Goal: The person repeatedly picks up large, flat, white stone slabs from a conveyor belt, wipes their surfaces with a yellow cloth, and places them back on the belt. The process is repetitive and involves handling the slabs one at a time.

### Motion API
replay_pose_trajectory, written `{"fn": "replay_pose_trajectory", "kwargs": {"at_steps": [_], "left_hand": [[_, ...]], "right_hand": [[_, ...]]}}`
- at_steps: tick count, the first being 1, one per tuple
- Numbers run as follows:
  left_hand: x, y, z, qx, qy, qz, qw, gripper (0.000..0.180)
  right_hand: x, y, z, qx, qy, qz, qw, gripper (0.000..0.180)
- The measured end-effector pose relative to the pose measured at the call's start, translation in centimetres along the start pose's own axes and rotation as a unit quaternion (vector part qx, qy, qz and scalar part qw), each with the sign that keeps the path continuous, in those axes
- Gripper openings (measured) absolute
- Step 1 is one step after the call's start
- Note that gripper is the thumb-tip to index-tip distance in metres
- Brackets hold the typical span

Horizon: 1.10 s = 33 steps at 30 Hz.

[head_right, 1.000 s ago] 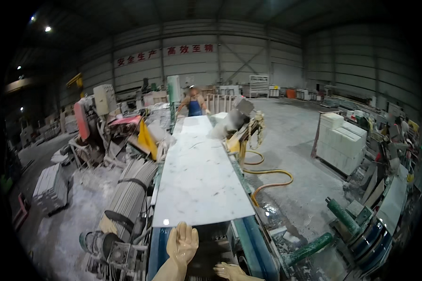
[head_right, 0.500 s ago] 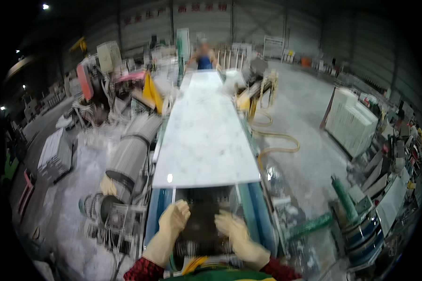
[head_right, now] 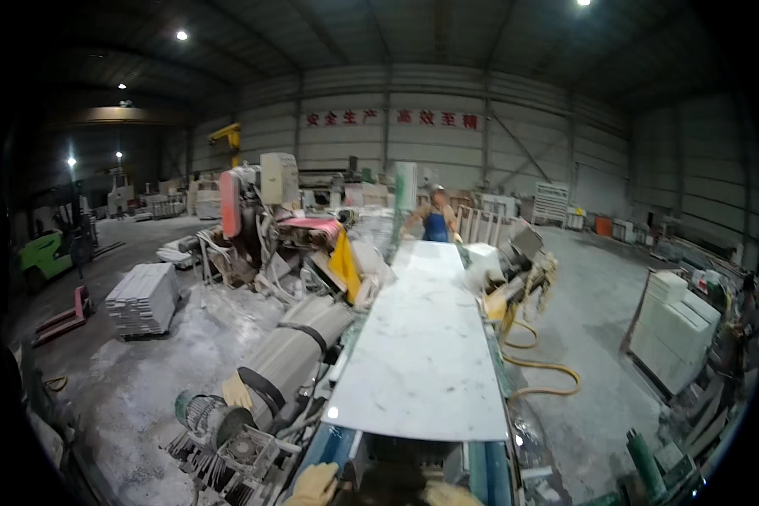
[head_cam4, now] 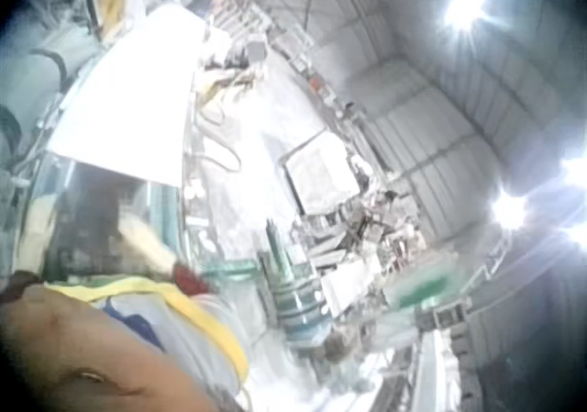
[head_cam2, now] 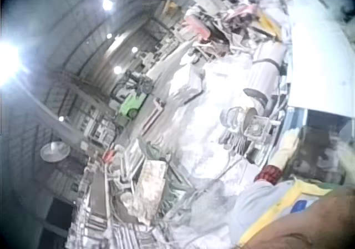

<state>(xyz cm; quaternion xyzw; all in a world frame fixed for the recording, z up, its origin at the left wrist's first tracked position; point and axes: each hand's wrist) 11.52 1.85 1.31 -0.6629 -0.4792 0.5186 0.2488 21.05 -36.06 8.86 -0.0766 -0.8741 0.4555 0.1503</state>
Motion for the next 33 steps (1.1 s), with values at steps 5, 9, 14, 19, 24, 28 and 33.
{"fn": "replay_pose_trajectory", "kwargs": {"at_steps": [5,9,14,19,24,28,33], "left_hand": [[0.8,0.4,1.5,-0.092,0.146,-0.013,0.985,0.042],[-0.3,-0.1,3.5,-0.171,0.131,-0.021,0.976,0.037],[-2.1,-2.2,0.5,0.02,0.085,-0.07,0.994,0.031],[-2.1,-3.9,-0.9,0.053,0.061,-0.051,0.995,0.03],[-1.0,-1.2,2.1,-0.143,0.13,-0.02,0.981,0.037],[-0.5,-0.4,2.9,-0.099,0.083,-0.03,0.991,0.04],[-1.3,-1.5,2.3,-0.058,0.086,-0.026,0.994,0.041]], "right_hand": [[6.2,2.6,4.4,0.225,0.367,-0.257,0.865,0.056],[7.0,2.3,-0.2,0.162,0.265,-0.283,0.907,0.054],[9.3,3.3,-15.9,0.152,0.035,-0.296,0.942,0.056],[14.7,6.3,-23.3,0.13,-0.107,-0.341,0.925,0.048],[8.1,6.8,-12.6,0.171,0.076,-0.313,0.931,0.042],[-1.1,1.8,-1.5,0.056,0.299,-0.084,0.949,0.044],[-6.5,0.2,5.8,-0.121,0.219,0.158,0.955,0.04]]}}
Point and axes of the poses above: each hand's wrist, its own z-axis away from the middle knuckle, its own y-axis out of the palm, x = y × z, and after that the axes turned 10 degrees about -x, right-handed
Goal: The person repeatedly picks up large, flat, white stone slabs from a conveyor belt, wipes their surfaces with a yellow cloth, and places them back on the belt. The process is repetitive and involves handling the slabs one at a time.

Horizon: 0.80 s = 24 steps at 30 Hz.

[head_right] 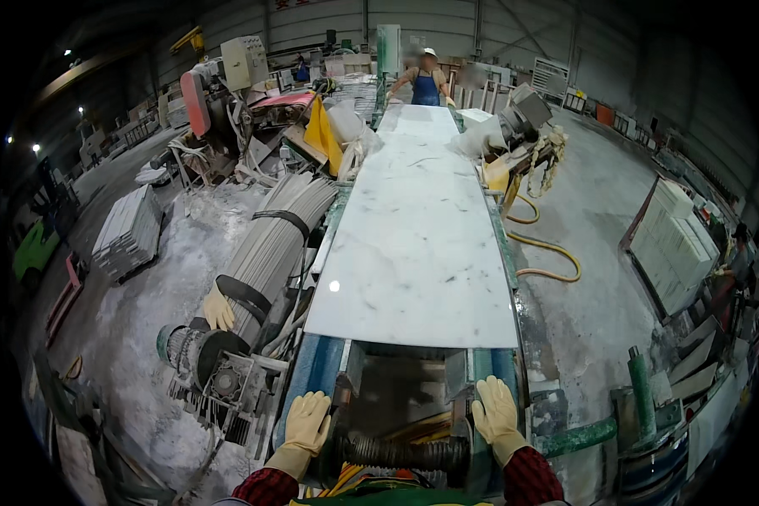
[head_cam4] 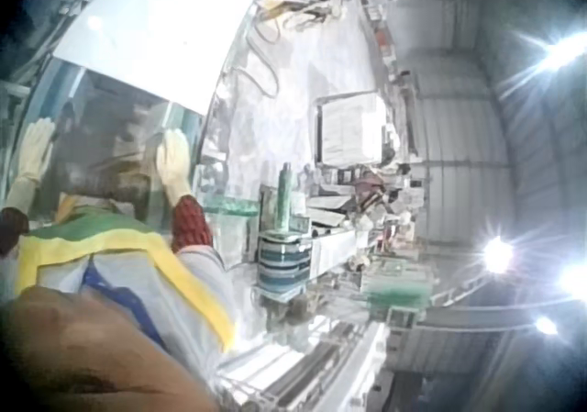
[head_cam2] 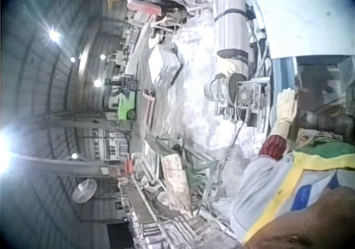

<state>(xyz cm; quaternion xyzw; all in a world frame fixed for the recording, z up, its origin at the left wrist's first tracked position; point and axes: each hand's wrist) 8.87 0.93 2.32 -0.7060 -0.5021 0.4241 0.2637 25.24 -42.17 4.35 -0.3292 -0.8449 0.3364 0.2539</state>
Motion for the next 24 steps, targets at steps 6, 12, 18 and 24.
{"fn": "replay_pose_trajectory", "kwargs": {"at_steps": [6,12,18,24], "left_hand": [[-0.5,-0.3,0.1,-0.013,0.03,-0.005,0.999,0.04],[1.5,0.8,-2.9,0.027,-0.061,-0.041,0.997,0.043],[4.7,4.5,-9.1,-0.068,0.026,-0.058,0.996,0.063],[4.7,5.8,-10.0,0.052,-0.02,-0.04,0.998,0.062]], "right_hand": [[-2.0,1.1,3.1,0.019,0.036,-0.008,0.999,0.044],[-3.0,1.6,0.3,-0.002,0.059,-0.032,0.998,0.026],[-7.3,5.4,-5.7,-0.082,0.083,0.038,0.992,0.03],[-9.6,9.8,-5.4,0.014,0.095,0.019,0.995,0.051]]}}
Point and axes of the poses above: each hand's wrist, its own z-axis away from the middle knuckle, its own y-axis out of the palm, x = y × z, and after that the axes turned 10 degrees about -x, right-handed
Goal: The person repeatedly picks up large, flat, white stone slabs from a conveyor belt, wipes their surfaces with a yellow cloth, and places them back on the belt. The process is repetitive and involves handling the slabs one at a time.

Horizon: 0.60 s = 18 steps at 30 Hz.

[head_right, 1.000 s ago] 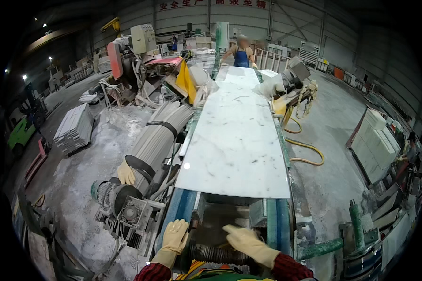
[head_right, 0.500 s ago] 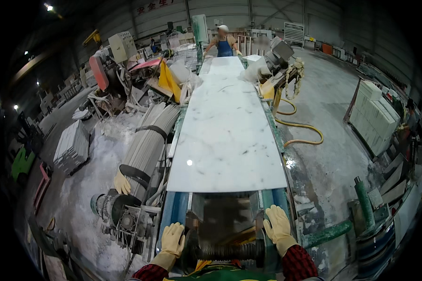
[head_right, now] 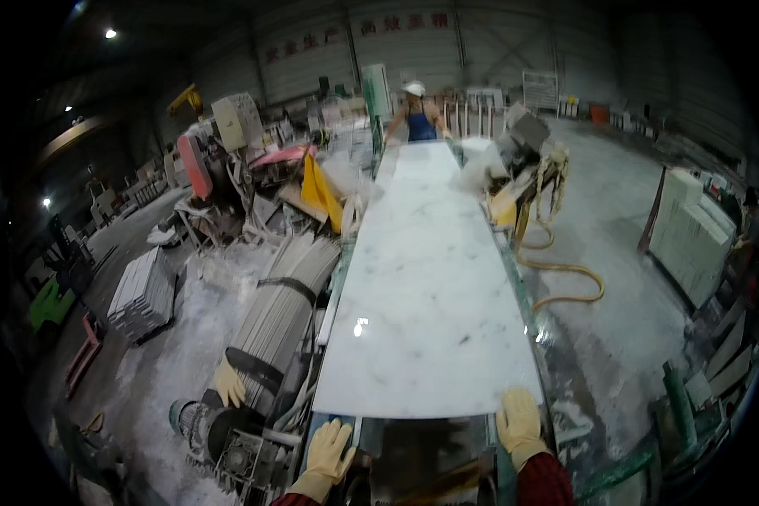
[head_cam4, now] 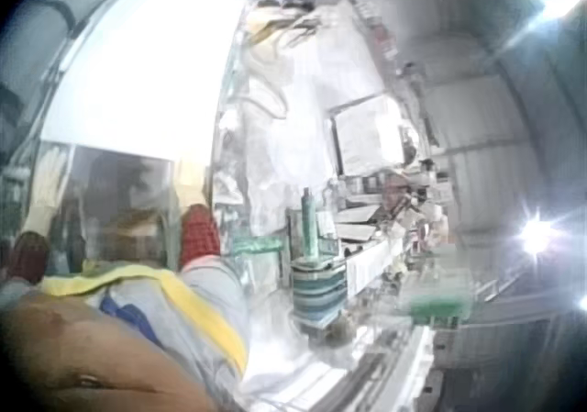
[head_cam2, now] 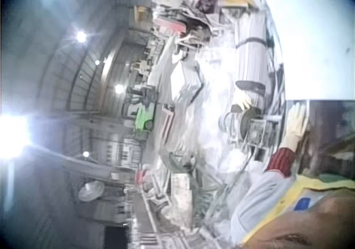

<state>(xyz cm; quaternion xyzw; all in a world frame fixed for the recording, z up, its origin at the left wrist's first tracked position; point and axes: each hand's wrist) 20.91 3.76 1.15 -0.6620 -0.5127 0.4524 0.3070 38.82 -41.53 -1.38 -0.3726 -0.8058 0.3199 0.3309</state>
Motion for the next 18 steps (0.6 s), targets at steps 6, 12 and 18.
{"fn": "replay_pose_trajectory", "kwargs": {"at_steps": [6,12,18], "left_hand": [[-0.3,-0.3,1.1,-0.017,-0.004,-0.013,1.0,0.062],[0.1,-0.4,0.9,-0.03,-0.019,0.031,0.999,0.055],[-0.2,0.5,2.3,-0.056,-0.02,0.01,0.998,0.062]], "right_hand": [[0.0,-0.8,0.5,-0.014,-0.01,0.024,1.0,0.047],[0.5,-0.8,0.4,-0.004,0.017,0.012,1.0,0.046],[-2.6,0.9,2.1,0.125,0.107,0.077,0.983,0.053]]}}
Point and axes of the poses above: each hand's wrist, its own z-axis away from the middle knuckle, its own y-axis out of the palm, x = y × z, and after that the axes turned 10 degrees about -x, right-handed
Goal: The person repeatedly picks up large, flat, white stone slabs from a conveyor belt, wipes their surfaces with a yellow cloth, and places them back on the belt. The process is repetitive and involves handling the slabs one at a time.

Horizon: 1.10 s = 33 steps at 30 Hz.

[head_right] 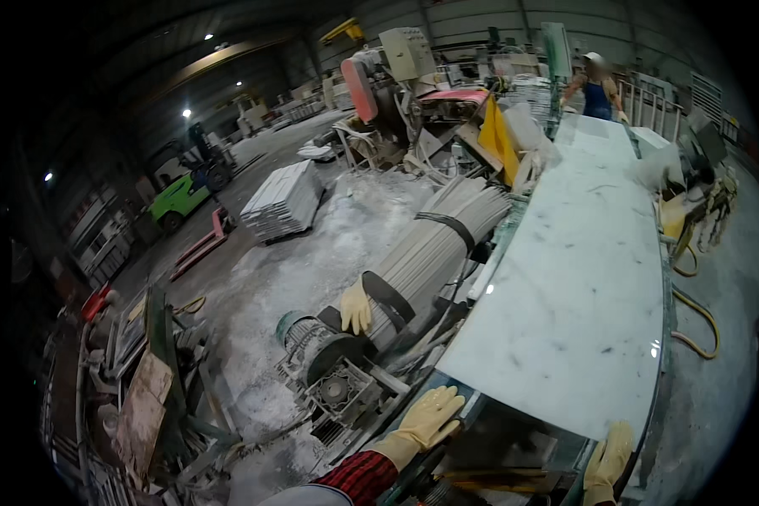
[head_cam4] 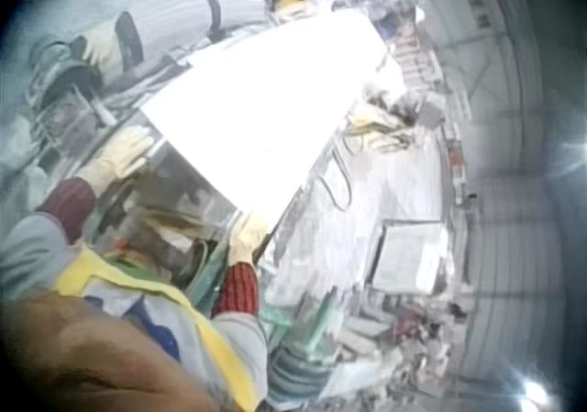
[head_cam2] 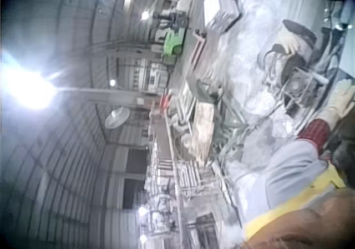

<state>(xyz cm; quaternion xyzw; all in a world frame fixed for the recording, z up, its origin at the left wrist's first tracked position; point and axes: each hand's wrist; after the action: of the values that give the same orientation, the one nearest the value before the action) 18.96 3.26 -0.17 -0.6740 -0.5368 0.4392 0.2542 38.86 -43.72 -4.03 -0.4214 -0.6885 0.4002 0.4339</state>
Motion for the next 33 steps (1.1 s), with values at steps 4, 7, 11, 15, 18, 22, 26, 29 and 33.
{"fn": "replay_pose_trajectory", "kwargs": {"at_steps": [4,7,11,15,18,22,26,29,33], "left_hand": [[0.3,0.2,0.7,0.007,-0.011,-0.008,1.0,0.061],[0.2,0.1,0.7,0.016,-0.015,-0.017,1.0,0.06],[-0.1,-0.3,0.5,0.017,-0.016,-0.015,1.0,0.059],[-0.3,-0.6,0.5,0.008,-0.013,-0.011,1.0,0.058],[-0.4,-0.7,0.6,0.011,-0.012,-0.01,1.0,0.058],[-0.4,-0.9,0.7,0.004,-0.007,-0.009,1.0,0.058],[-0.4,-0.9,0.9,0.002,-0.006,-0.014,1.0,0.058],[-0.4,-0.8,1.0,0.003,-0.008,-0.007,1.0,0.058],[-0.3,-0.7,1.2,-0.016,-0.001,-0.006,1.0,0.057]], "right_hand": [[-0.4,0.7,0.6,0.001,-0.016,0.029,0.999,0.055],[-0.3,0.5,0.8,-0.02,-0.037,0.022,0.999,0.055],[-0.6,0.5,0.8,-0.005,-0.024,0.022,0.999,0.055],[-1.0,0.6,0.8,-0.046,-0.068,0.008,0.997,0.056],[-1.0,0.5,1.0,-0.058,-0.072,-0.01,0.996,0.056],[-0.7,0.6,1.2,-0.064,-0.056,-0.017,0.996,0.055],[-0.7,0.9,1.3,-0.061,-0.04,-0.02,0.997,0.056],[-1.1,1.2,1.5,-0.081,-0.068,-0.019,0.994,0.056],[-1.4,1.2,1.7,-0.066,-0.057,-0.037,0.996,0.055]]}}
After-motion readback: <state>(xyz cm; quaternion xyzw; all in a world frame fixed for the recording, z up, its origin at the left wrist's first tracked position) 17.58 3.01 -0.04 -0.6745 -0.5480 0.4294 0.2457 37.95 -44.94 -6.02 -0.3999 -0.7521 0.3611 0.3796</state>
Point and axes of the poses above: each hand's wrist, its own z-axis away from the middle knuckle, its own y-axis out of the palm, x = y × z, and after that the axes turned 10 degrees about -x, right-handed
